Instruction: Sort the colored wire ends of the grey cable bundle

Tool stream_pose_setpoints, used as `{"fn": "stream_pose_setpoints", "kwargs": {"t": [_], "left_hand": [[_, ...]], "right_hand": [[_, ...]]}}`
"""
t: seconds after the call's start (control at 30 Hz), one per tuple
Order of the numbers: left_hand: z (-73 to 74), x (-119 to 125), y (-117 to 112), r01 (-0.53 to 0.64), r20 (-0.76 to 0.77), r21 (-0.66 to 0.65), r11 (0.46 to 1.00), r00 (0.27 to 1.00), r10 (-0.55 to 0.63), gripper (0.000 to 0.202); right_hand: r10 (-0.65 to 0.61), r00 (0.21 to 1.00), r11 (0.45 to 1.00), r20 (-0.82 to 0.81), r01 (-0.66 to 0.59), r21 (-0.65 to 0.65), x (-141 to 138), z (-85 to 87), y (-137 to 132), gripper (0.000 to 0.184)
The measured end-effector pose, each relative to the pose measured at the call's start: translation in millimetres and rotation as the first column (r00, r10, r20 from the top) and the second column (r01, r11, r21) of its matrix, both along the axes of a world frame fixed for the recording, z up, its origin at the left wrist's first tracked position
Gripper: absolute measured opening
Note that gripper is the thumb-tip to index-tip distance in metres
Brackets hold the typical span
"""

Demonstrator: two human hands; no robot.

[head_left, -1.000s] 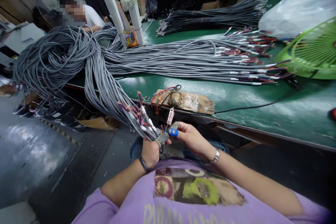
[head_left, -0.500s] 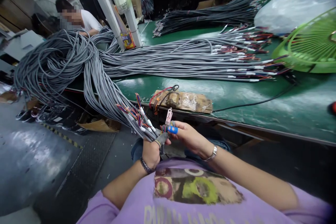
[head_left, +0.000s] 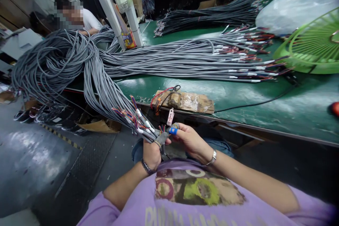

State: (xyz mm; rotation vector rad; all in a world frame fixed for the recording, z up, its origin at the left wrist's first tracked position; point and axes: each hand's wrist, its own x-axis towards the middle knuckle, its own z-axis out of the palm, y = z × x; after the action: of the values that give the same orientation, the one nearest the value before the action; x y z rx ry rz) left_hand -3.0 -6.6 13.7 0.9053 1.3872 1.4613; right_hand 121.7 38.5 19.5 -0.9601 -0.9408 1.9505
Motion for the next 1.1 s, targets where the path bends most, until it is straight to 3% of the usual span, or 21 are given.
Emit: {"fn": "stream_pose_setpoints", "kwargs": {"t": [0.3,0.63,0.8,0.9,1.0,1.1], "left_hand": [[4.0,0,-2,0.037,0.025,0.013,0.999,0.999,-0.037,0.031],[3.2,0,-3,0.002,0.014,0.018,1.000,1.000,-0.002,0.030],[5.6,-1,-4,0.000,-0.014,0.025,1.000,1.000,0.000,0.031],[5.8,0,-3,0.012,-0.012,0.026,1.000,1.000,-0.012,0.032],[4.4,2,1,0.009,0.028,0.026,1.000,1.000,-0.010,0.030],[2.7,6,6,-0.024,0.075,0.017,1.000,0.997,0.023,0.024]], "right_hand": [[0.105,0.990,0.994,-0.097,-0.109,-0.031,-1,7.1,5,0.035],[0.006,0.995,0.999,-0.098,-0.010,-0.039,-7,-0.2,0,0.034],[-0.091,0.974,0.980,-0.207,0.051,-0.190,6,-12.8,12,0.023],[-0.041,0.970,0.966,-0.239,-0.023,-0.258,8,-14.7,25,0.032],[0.031,0.970,0.981,-0.241,-0.075,-0.178,2,-12.0,32,0.042],[-0.048,0.991,0.999,-0.123,0.049,0.012,-5,-11.4,33,0.047]]}}
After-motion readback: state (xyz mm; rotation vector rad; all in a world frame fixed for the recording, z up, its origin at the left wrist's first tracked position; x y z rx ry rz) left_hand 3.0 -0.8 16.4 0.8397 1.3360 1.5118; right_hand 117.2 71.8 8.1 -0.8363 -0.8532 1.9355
